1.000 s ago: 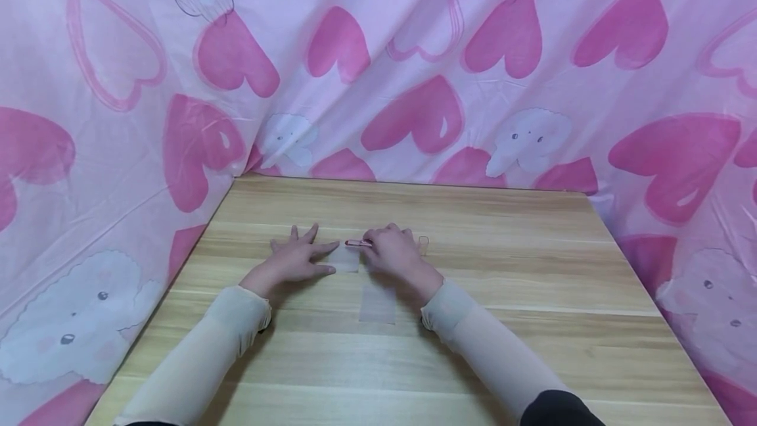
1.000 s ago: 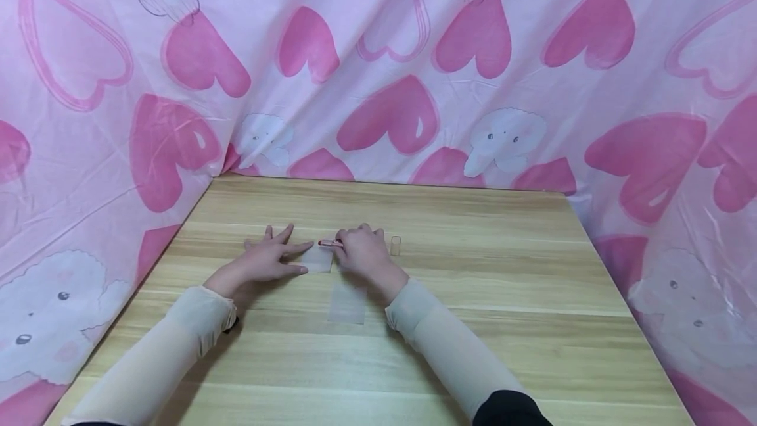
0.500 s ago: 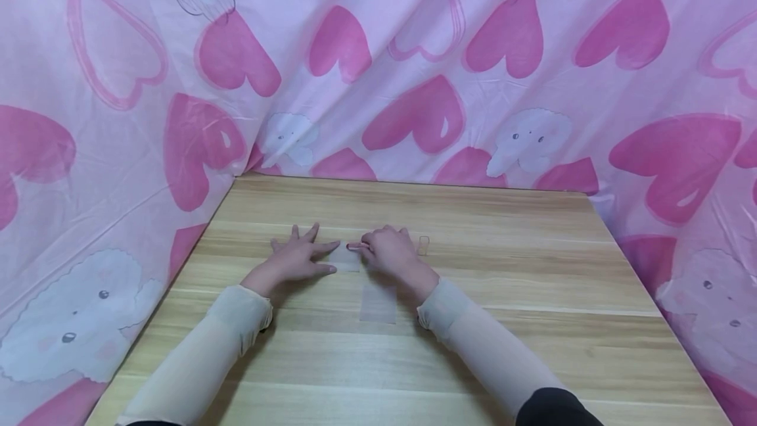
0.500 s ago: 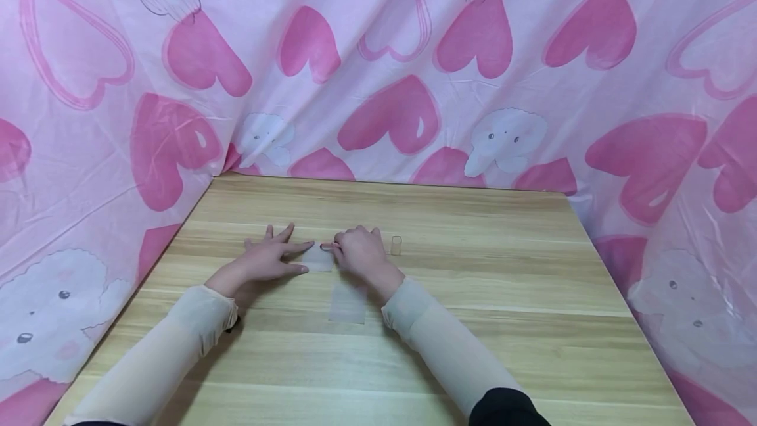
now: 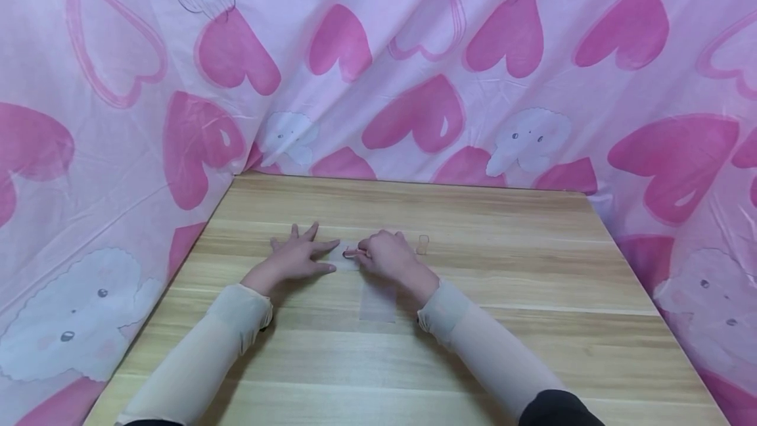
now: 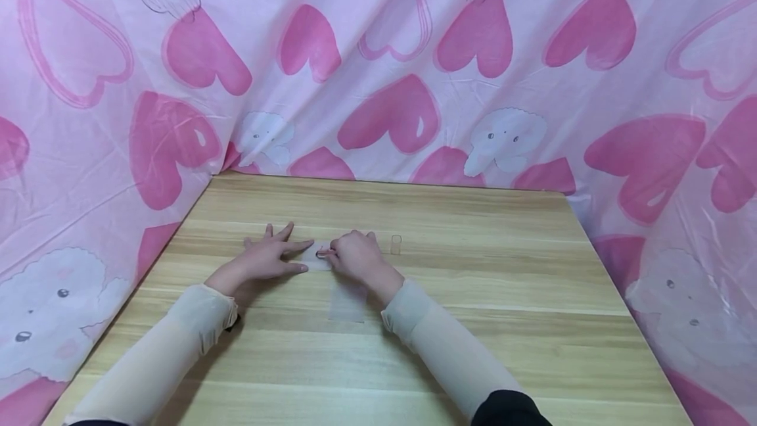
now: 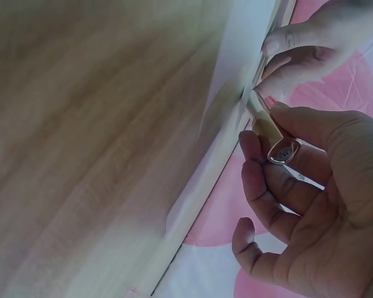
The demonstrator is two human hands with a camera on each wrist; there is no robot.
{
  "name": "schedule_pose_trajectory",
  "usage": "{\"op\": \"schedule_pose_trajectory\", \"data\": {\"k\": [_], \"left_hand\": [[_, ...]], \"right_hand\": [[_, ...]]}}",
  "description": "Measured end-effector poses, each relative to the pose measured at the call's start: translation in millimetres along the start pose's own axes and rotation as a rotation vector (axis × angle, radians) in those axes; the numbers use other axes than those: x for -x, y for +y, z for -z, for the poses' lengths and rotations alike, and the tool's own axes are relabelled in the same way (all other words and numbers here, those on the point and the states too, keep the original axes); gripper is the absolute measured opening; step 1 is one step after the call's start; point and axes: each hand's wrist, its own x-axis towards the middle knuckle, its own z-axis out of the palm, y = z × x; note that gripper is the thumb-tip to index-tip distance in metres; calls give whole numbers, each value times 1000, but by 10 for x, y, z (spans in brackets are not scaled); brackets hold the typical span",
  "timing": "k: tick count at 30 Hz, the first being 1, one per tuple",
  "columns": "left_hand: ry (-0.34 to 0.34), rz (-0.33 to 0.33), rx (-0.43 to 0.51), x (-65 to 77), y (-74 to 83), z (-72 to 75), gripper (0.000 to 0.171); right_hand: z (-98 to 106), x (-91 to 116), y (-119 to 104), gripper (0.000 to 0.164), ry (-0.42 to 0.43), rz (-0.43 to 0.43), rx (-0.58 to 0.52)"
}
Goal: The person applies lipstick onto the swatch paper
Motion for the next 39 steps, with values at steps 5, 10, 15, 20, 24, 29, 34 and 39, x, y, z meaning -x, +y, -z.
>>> {"op": "schedule_pose_trajectory", "data": {"k": [5,10,15,20,24,29,34,39], "left_hand": [[4,-2,-2,6,0,9,64],[4,-10,-3,-5,-18,-8,65],[4,-7,2,10,-13,-4,65],[11,-12,0,16,-3,-8,64],[16,-16,-4,16,-1,-9,64],[17,-25,4,21,15,-13,64],[8,-27,14,38,31,4,67],[11,-31,24,21,46,19,72]], "right_hand": [[-3,35,-21,18,-20,11,19],[-21,63,-35,18,-29,12,14],[-2,88,-57,19,-17,26,18],[7,109,-65,19,-17,34,29],[-3,115,-60,17,-15,40,24],[-5,131,-29,24,41,44,10],[17,141,25,25,90,48,-16],[24,167,98,20,132,25,-89]]}}
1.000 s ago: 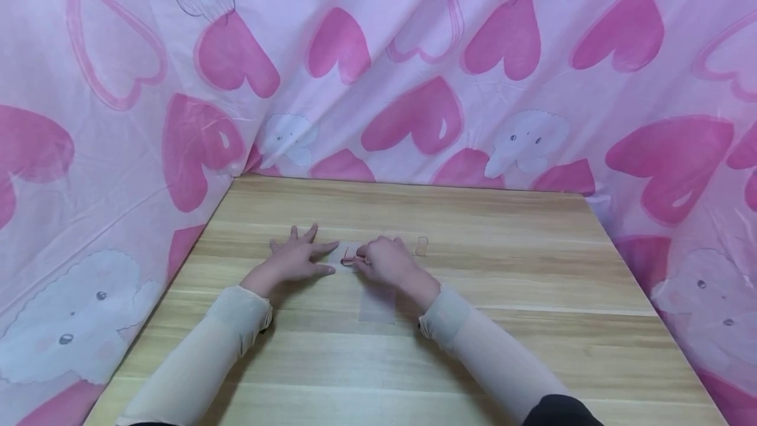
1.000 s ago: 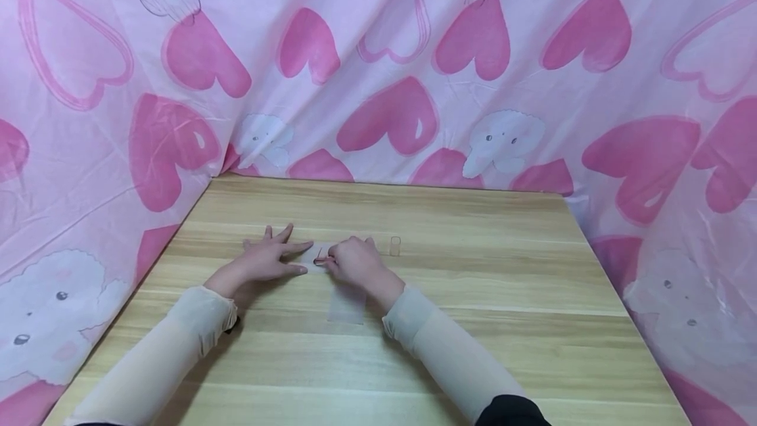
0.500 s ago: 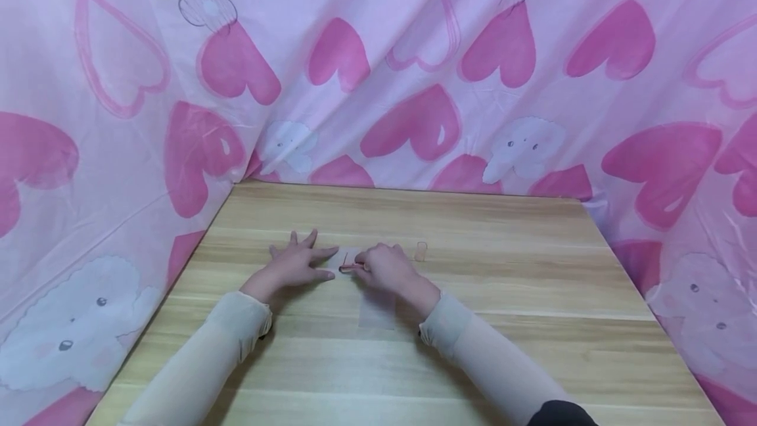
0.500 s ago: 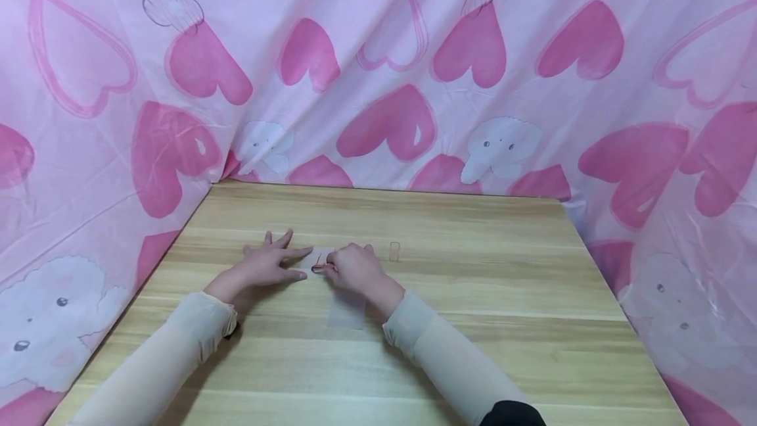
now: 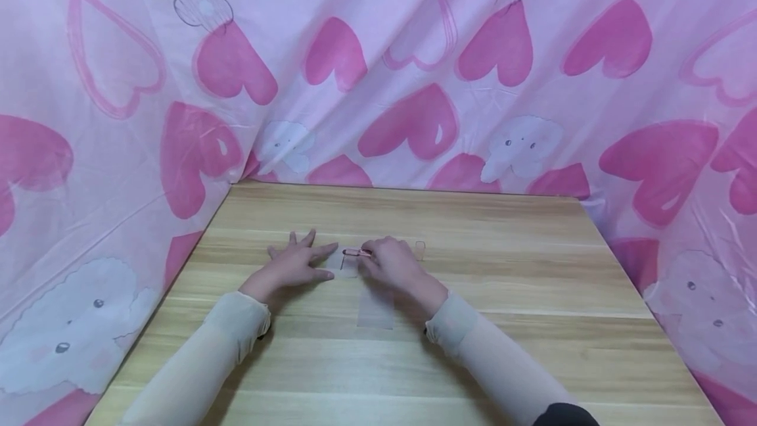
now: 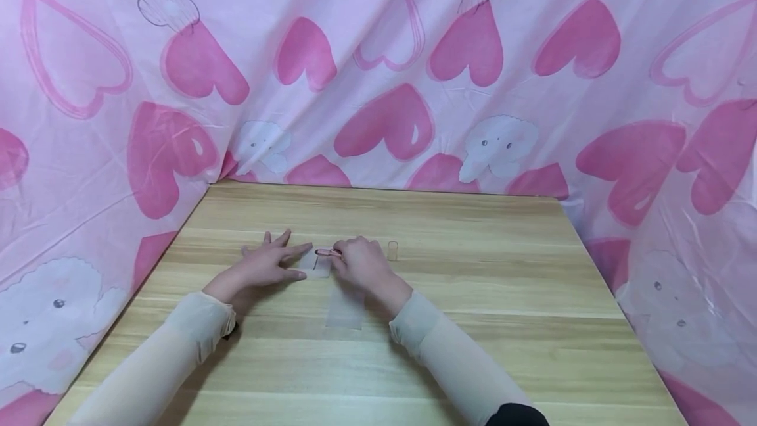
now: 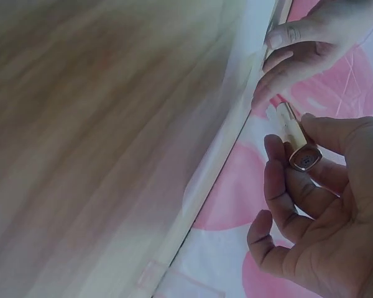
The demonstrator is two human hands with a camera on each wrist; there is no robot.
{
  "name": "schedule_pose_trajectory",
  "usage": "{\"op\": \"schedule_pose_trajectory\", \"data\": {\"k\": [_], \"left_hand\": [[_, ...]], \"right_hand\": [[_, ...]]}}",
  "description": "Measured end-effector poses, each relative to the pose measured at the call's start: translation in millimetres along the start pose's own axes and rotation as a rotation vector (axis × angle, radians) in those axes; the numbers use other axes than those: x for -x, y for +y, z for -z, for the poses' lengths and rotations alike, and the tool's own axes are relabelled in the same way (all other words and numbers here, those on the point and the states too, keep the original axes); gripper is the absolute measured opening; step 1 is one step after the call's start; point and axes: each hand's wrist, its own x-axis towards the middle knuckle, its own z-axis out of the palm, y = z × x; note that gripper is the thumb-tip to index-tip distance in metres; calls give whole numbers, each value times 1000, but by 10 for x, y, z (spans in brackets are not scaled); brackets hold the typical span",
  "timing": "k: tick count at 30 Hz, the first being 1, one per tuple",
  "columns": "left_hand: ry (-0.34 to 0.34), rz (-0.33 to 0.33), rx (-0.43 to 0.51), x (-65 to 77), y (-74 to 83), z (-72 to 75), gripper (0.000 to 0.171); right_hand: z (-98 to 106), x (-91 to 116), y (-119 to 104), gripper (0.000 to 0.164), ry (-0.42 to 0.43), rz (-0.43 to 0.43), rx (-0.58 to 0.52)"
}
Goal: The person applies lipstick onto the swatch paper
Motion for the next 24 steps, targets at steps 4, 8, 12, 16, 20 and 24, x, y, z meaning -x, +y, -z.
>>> {"op": "schedule_pose_trajectory", "data": {"k": [4,8,12,16,20,24], "left_hand": [[4,-6,-6,-41,65,-4,75],[24,-19,-36,-121,187,-12,77],[34,-25,-82,-232,330,-30,78],[18,-21,-88,-312,431,-93,77],[5,-12,-97,-348,502,-154,76],[2,-9,-102,-380,585,-183,74]], "right_hand": [[29,41,63,17,16,-47,-70],[59,79,115,18,38,-74,-75],[80,111,152,19,81,-105,-56],[111,147,162,20,103,-133,-56],[117,203,185,19,106,-151,-63],[109,264,228,18,105,-178,-49]]}}
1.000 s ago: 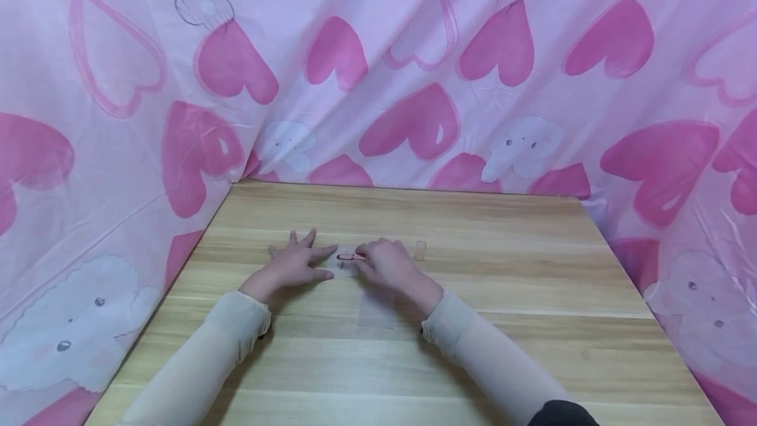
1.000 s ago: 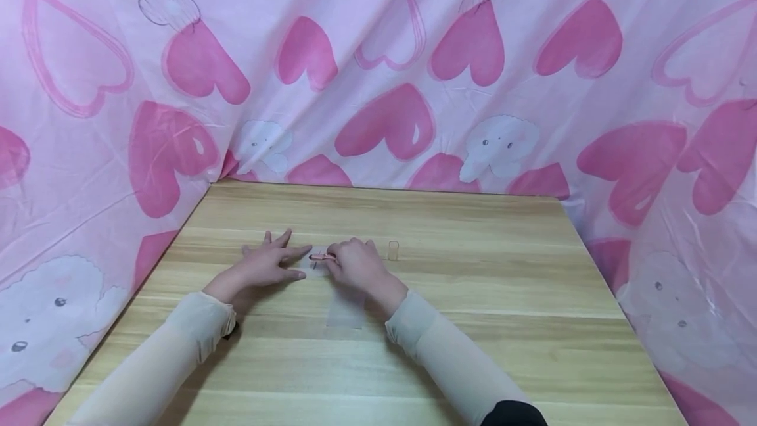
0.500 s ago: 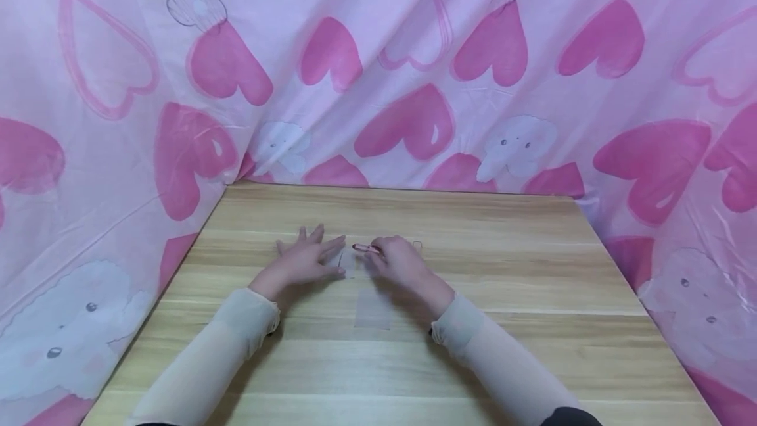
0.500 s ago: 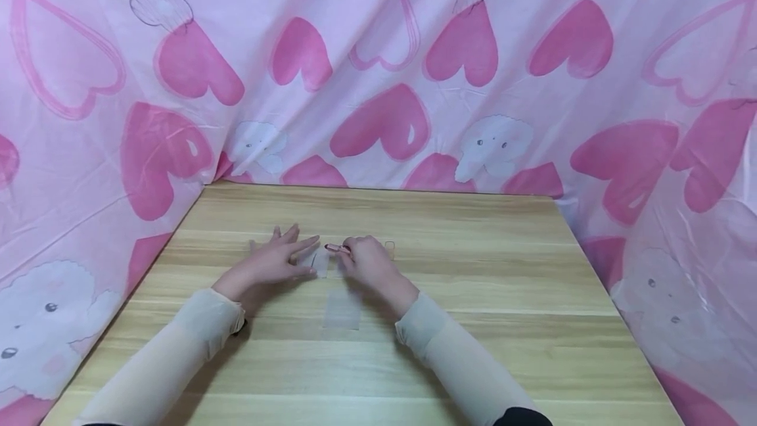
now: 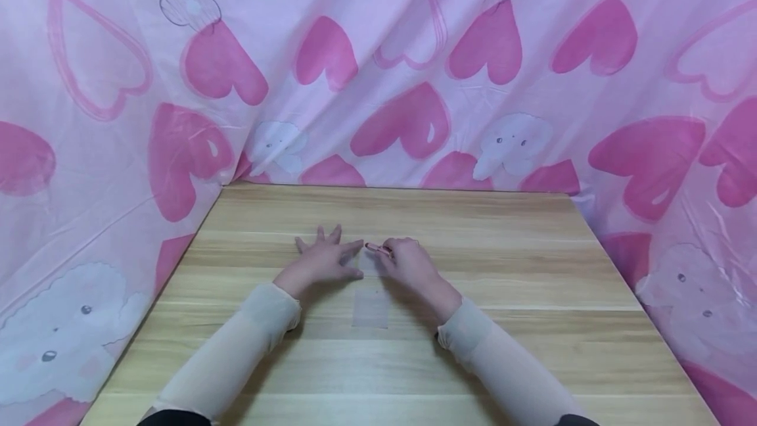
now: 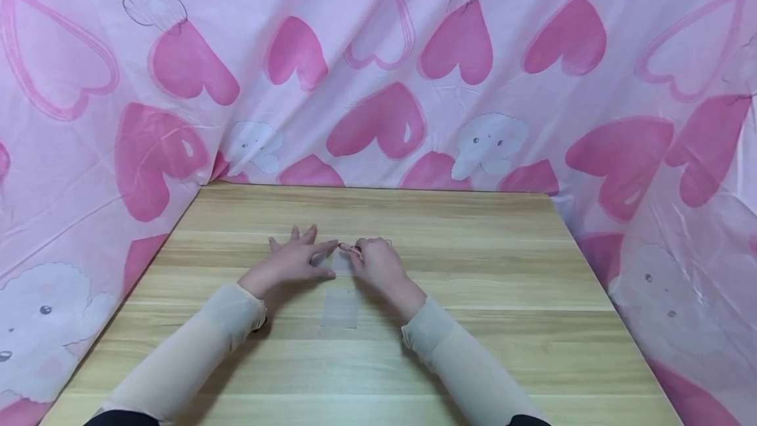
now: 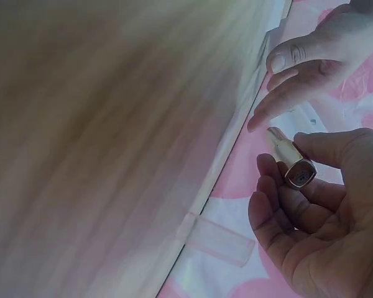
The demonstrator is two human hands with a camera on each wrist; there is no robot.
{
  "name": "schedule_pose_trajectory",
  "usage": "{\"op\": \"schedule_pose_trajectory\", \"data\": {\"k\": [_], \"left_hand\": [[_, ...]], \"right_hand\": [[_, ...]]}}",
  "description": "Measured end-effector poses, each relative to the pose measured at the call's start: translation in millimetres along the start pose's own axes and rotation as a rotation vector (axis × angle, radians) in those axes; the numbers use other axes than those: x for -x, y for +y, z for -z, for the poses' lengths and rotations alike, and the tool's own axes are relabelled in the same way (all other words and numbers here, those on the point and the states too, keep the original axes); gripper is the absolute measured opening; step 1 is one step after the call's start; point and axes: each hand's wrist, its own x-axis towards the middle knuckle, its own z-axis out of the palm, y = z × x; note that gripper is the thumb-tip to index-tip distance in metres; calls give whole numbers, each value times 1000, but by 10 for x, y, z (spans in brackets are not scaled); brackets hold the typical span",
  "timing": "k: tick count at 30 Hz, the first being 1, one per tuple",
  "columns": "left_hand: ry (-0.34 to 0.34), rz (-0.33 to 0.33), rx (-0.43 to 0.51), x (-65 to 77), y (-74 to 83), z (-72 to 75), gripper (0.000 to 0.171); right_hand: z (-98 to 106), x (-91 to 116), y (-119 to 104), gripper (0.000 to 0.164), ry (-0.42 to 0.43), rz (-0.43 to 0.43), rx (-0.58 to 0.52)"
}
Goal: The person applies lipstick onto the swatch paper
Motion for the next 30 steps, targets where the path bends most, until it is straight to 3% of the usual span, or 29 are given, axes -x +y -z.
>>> {"op": "schedule_pose_trajectory", "data": {"k": [10,20,30], "left_hand": [[-3,6,-56,-63,91,-60,67],[-6,26,-56,-54,119,-50,65],[-3,25,-60,-67,105,-57,65]], "right_hand": [[13,45,72,24,-19,-26,82],[1,0,122,32,-30,-43,149],[7,-46,123,30,-24,-49,150]]}}
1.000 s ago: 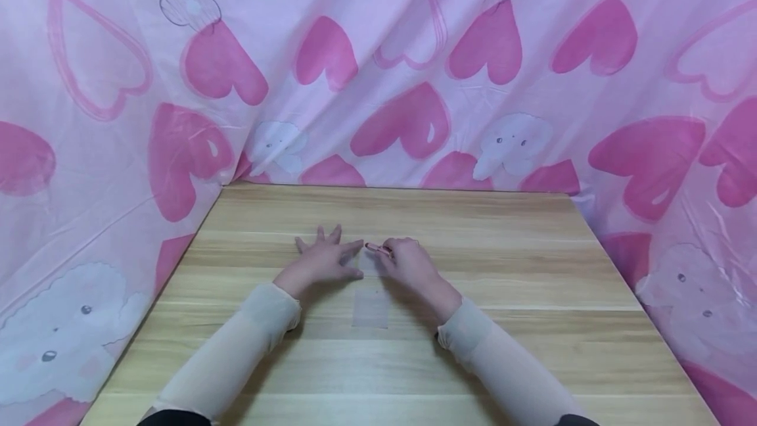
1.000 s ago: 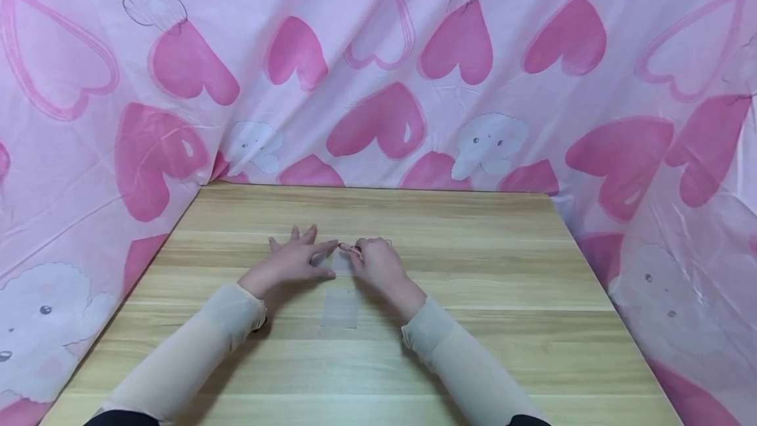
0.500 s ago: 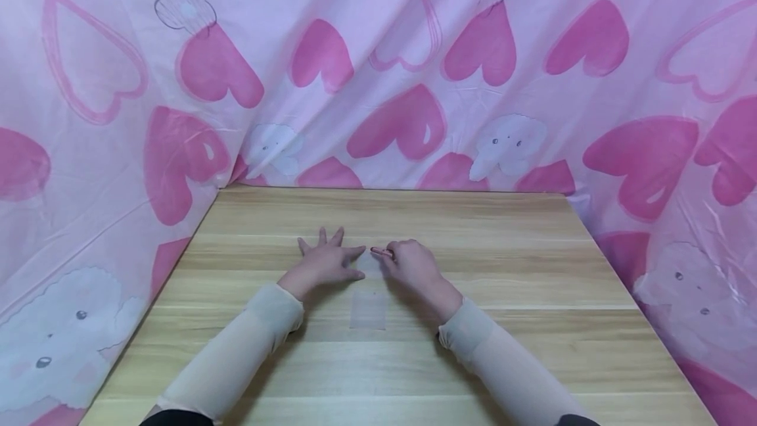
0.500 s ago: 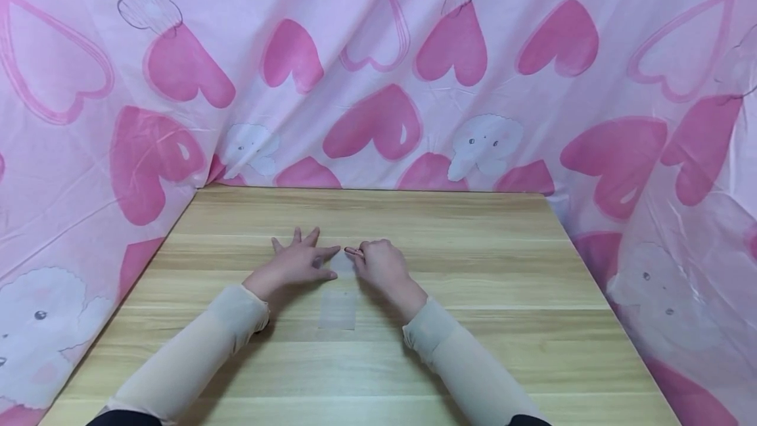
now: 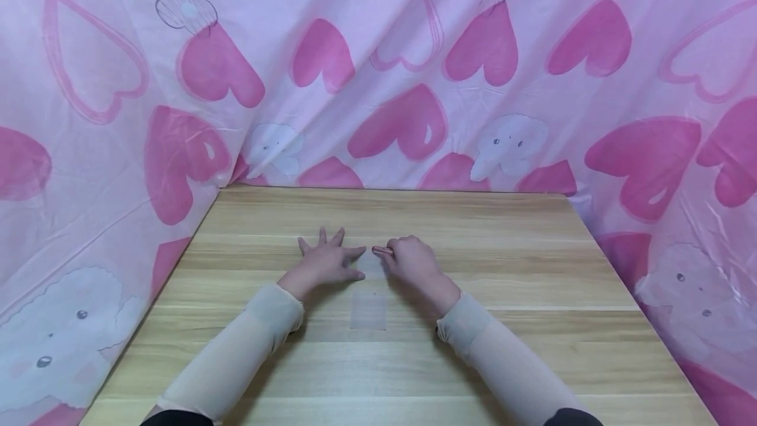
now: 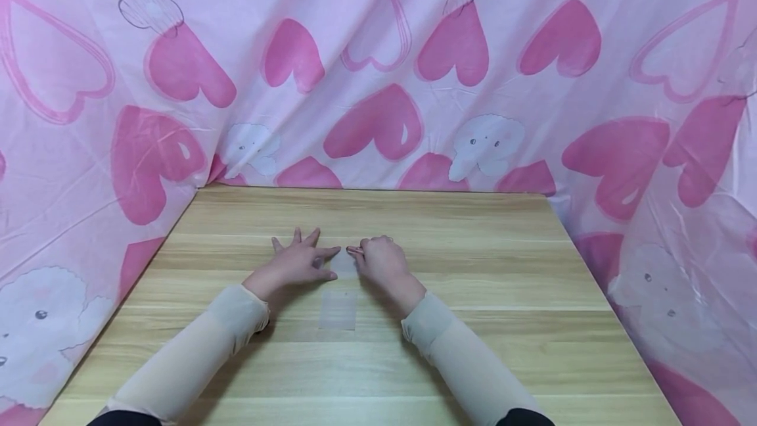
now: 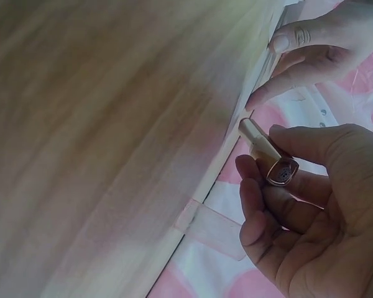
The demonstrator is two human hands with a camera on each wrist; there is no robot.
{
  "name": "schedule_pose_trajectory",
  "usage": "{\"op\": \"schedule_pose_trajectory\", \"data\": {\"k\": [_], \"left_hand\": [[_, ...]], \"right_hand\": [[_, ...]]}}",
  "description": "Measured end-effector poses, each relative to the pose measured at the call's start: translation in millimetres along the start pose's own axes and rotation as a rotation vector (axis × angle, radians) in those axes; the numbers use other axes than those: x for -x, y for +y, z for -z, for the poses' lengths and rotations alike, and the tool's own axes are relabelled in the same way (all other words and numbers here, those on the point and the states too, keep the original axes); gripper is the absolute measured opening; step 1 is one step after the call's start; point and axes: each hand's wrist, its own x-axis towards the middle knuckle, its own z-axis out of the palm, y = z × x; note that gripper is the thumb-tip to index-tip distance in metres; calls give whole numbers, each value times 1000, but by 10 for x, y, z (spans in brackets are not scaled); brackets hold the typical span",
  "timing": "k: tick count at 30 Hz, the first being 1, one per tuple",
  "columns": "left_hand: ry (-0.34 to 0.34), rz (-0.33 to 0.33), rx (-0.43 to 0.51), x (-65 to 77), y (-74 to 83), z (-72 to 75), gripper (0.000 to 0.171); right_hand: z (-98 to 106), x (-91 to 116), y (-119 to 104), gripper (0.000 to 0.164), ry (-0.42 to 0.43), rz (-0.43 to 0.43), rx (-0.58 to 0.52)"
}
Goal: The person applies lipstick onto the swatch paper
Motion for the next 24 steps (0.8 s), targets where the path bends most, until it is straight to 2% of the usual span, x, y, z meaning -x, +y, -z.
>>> {"op": "schedule_pose_trajectory", "data": {"k": [14,24], "left_hand": [[-28,-8,73,-4,-18,-4,66],[-34,-14,86,-4,-13,20,66]], "right_hand": [[10,7,-11,31,-14,26,15],[35,54,-26,24,-29,78,25]]}}
